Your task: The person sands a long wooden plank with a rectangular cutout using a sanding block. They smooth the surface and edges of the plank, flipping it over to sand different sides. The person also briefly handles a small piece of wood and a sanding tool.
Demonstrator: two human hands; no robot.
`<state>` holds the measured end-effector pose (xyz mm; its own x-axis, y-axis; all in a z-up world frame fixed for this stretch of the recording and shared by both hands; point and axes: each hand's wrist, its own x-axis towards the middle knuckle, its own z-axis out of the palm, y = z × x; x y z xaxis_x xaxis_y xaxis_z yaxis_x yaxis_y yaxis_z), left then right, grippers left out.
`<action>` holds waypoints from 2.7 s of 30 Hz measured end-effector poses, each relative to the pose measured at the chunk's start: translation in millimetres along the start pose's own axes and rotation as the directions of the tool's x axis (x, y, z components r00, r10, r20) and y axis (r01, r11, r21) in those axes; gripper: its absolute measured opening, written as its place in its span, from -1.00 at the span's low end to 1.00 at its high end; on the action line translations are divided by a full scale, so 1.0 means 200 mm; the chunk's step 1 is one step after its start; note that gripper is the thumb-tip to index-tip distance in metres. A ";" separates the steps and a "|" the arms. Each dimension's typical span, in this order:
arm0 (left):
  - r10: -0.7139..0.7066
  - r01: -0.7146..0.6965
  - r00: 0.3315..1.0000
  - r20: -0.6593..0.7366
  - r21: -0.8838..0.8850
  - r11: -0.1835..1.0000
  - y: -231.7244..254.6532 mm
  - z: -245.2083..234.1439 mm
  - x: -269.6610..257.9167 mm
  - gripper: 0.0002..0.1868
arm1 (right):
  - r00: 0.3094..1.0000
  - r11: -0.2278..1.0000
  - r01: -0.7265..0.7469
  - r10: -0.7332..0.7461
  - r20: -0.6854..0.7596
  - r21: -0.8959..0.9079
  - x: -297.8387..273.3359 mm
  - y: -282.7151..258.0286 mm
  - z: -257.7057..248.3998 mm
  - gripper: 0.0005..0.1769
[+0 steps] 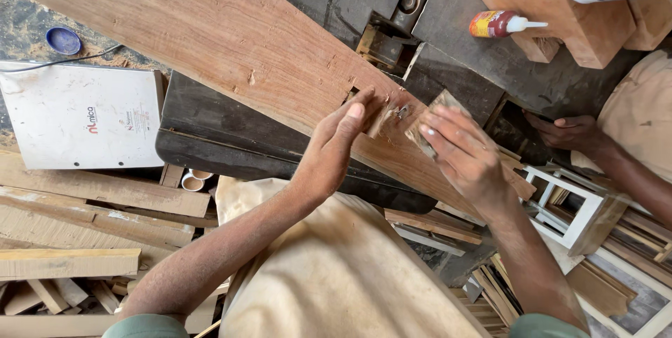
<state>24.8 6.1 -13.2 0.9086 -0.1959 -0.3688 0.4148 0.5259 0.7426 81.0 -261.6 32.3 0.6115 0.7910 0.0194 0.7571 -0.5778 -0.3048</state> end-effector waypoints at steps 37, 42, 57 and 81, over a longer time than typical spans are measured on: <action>0.118 -0.164 0.980 -0.159 -0.318 0.934 -0.05 -0.06 -0.01 -0.24 | 0.958 0.955 0.272 -0.258 0.123 -0.115 0.49 -0.05 -0.05 -0.71; 0.168 -0.224 0.969 -0.181 -0.353 0.908 -0.07 -0.05 -0.01 -0.27 | 0.962 0.973 0.216 -0.198 0.188 -0.083 0.41 -0.07 -0.09 -0.65; 0.236 -0.201 0.972 0.001 0.532 0.822 0.11 -0.01 -0.12 -0.23 | 0.989 0.999 0.013 -0.008 0.147 -0.036 0.14 -0.14 -0.11 -0.45; 0.274 -0.374 0.908 0.317 0.908 0.189 -0.08 0.14 -0.09 0.18 | 0.693 0.638 -0.581 0.713 -0.105 0.505 -0.43 -0.25 0.09 -0.72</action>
<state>4.3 -21.2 -2.8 0.9540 -0.2962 0.0462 -0.2176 -0.5783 0.7863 -13.8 -297.9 29.1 0.9879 0.1148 -0.1040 0.0122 -0.7267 -0.6868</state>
